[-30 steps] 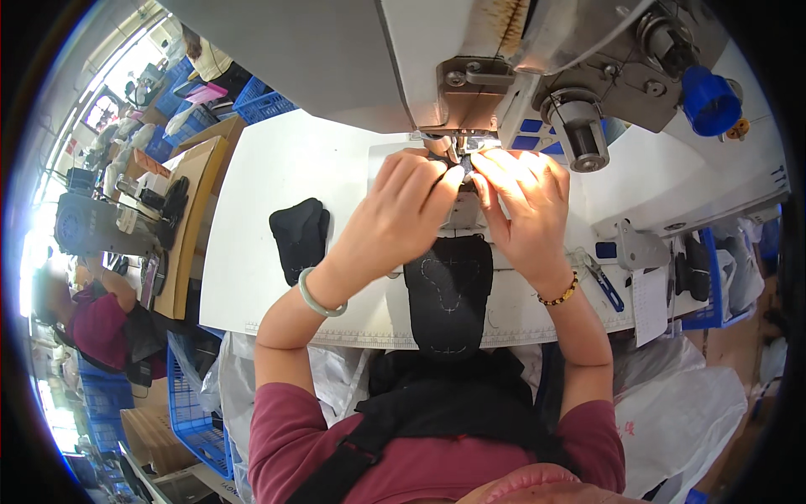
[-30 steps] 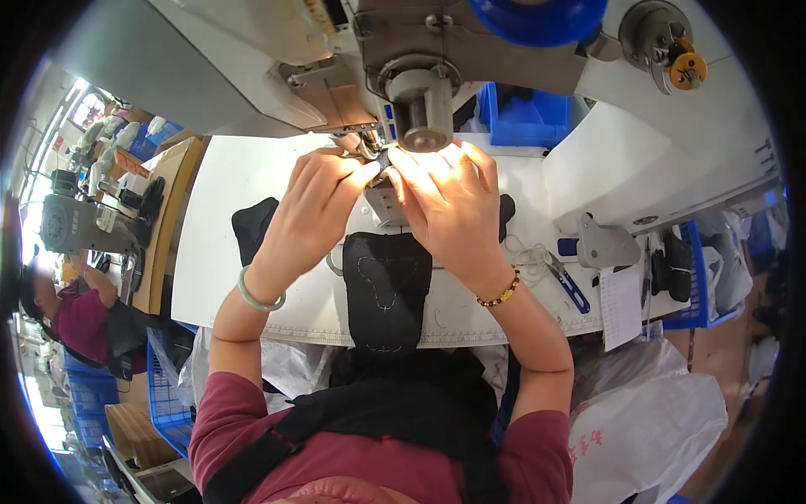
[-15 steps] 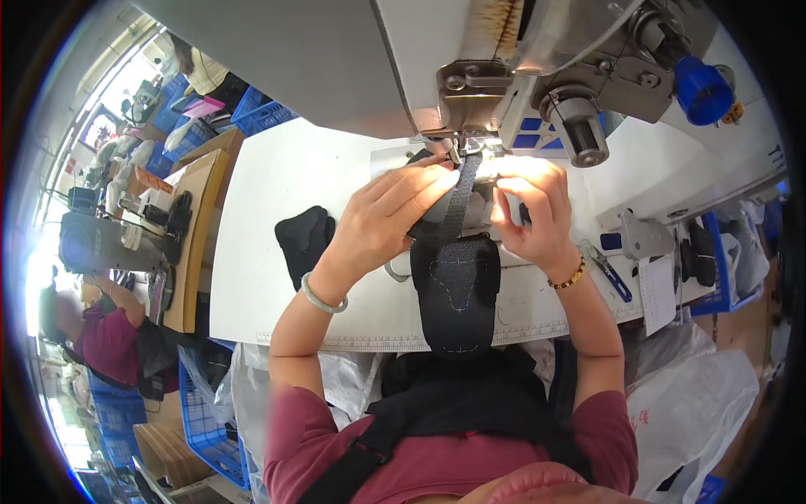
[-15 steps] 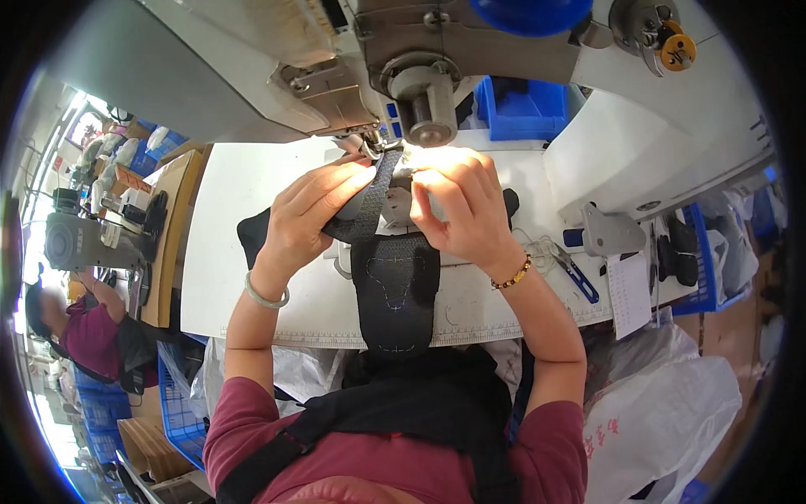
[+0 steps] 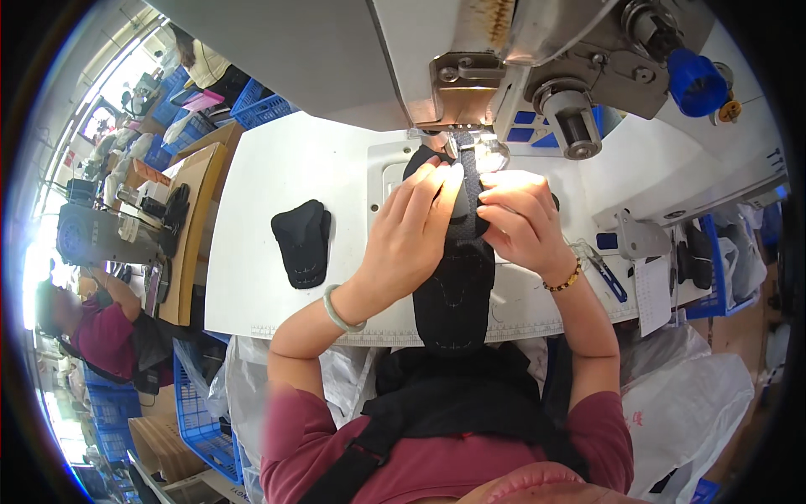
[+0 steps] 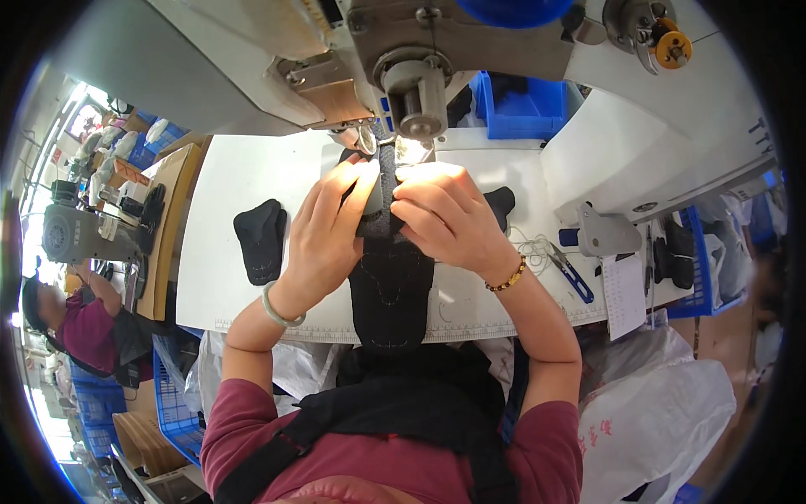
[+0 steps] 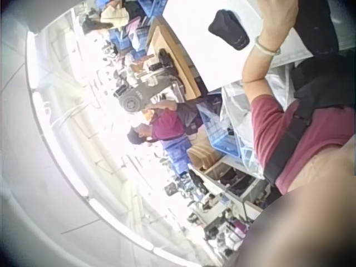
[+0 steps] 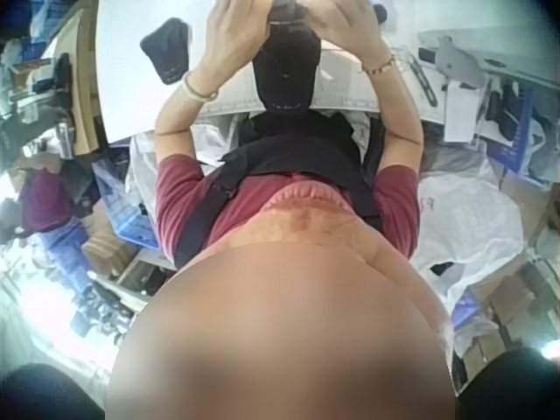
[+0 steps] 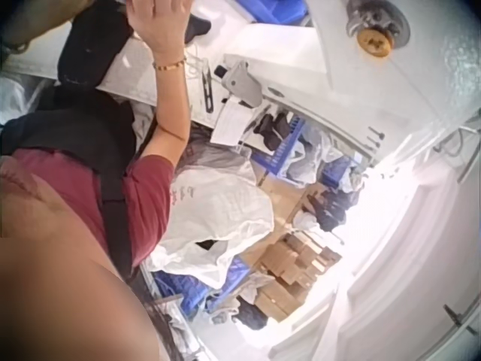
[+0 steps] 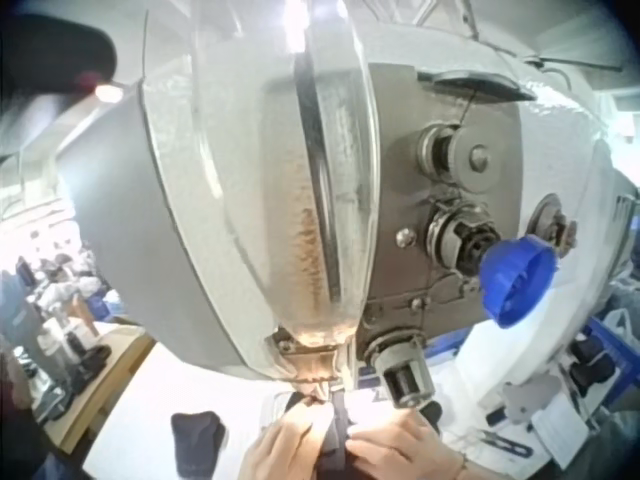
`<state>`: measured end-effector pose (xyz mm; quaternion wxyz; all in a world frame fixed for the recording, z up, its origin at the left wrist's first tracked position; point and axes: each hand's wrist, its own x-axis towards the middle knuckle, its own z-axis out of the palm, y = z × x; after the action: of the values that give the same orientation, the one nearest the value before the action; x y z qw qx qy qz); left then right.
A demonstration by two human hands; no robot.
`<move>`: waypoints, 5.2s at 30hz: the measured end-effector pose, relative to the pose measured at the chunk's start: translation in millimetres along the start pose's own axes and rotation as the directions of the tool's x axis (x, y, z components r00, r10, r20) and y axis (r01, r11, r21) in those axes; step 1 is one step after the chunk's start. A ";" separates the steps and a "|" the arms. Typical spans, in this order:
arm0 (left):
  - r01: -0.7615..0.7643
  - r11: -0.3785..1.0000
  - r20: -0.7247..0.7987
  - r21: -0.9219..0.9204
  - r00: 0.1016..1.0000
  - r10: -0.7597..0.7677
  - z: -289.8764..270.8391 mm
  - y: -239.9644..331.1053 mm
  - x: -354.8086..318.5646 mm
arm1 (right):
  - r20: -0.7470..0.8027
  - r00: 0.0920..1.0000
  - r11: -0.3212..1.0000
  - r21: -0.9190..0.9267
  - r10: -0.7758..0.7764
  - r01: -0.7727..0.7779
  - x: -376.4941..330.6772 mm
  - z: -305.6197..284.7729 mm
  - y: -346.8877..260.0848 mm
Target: The person is using an industrial sewing machine to stitch together black and mesh components of a shoe upper.
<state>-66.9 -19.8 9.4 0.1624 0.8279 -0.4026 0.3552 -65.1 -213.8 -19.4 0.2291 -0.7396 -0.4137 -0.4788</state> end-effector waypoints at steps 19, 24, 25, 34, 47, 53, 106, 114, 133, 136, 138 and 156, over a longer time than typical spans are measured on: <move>-0.250 0.968 -0.178 -0.027 0.954 0.241 -0.5 -16.0 2.4 | 0.058 0.995 0.996 0.038 -0.083 0.080 8.6 -15.4 3.3; -0.238 0.971 -0.179 0.000 0.955 0.234 4.5 -18.8 4.3 | 0.062 0.995 0.997 0.034 -0.072 0.070 7.6 -12.7 8.5; -0.239 0.971 -0.181 -0.002 0.955 0.235 5.3 -19.5 4.9 | 0.070 0.995 0.997 0.034 -0.068 0.066 7.8 -13.1 8.9; -0.234 0.972 -0.198 0.013 0.952 0.231 11.8 -30.4 9.9 | 0.100 0.994 0.998 -0.050 -0.037 0.042 13.4 -11.1 9.5; -0.269 0.959 -0.227 -0.092 0.943 0.243 25.7 -55.8 5.0 | 0.145 0.988 0.991 -0.129 0.060 -0.042 19.5 -5.8 1.4; -0.280 0.957 -0.213 -0.077 0.942 0.258 22.1 -58.4 10.0 | 0.152 0.979 0.975 -0.192 0.138 -0.108 19.4 -1.0 -0.7; 0.435 -0.402 0.592 -0.806 0.603 -0.534 12.3 -29.6 15.0 | 0.043 0.996 0.985 -0.151 0.084 -0.077 10.8 10.7 -14.5; 0.447 -0.515 0.682 -0.732 0.472 -0.559 7.0 -25.5 11.6 | 0.060 0.997 0.988 -0.151 0.045 -0.036 7.8 5.8 -8.2; 0.426 -0.388 0.576 -0.817 0.592 -0.564 3.7 2.2 6.8 | 0.046 0.998 0.999 0.004 0.052 -0.053 5.0 -9.3 9.1; 0.427 -0.307 0.522 -0.850 0.613 -0.593 8.0 10.3 7.8 | 0.023 1.000 0.998 0.067 0.004 -0.006 4.8 -12.6 19.4; 0.437 -0.115 0.414 -0.892 0.690 -0.593 8.3 15.7 9.9 | -0.023 0.998 0.983 0.176 0.053 -0.048 3.4 -12.3 25.0; 0.503 0.025 0.395 -0.864 0.707 -0.586 7.6 10.9 19.5 | 0.011 0.993 0.971 0.208 0.114 -0.114 8.9 -18.0 29.6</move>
<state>-63.8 -41.6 17.9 0.7503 0.6374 -0.1747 -0.0141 -48.0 -239.9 -1.8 0.3328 -0.7339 -0.4183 -0.4191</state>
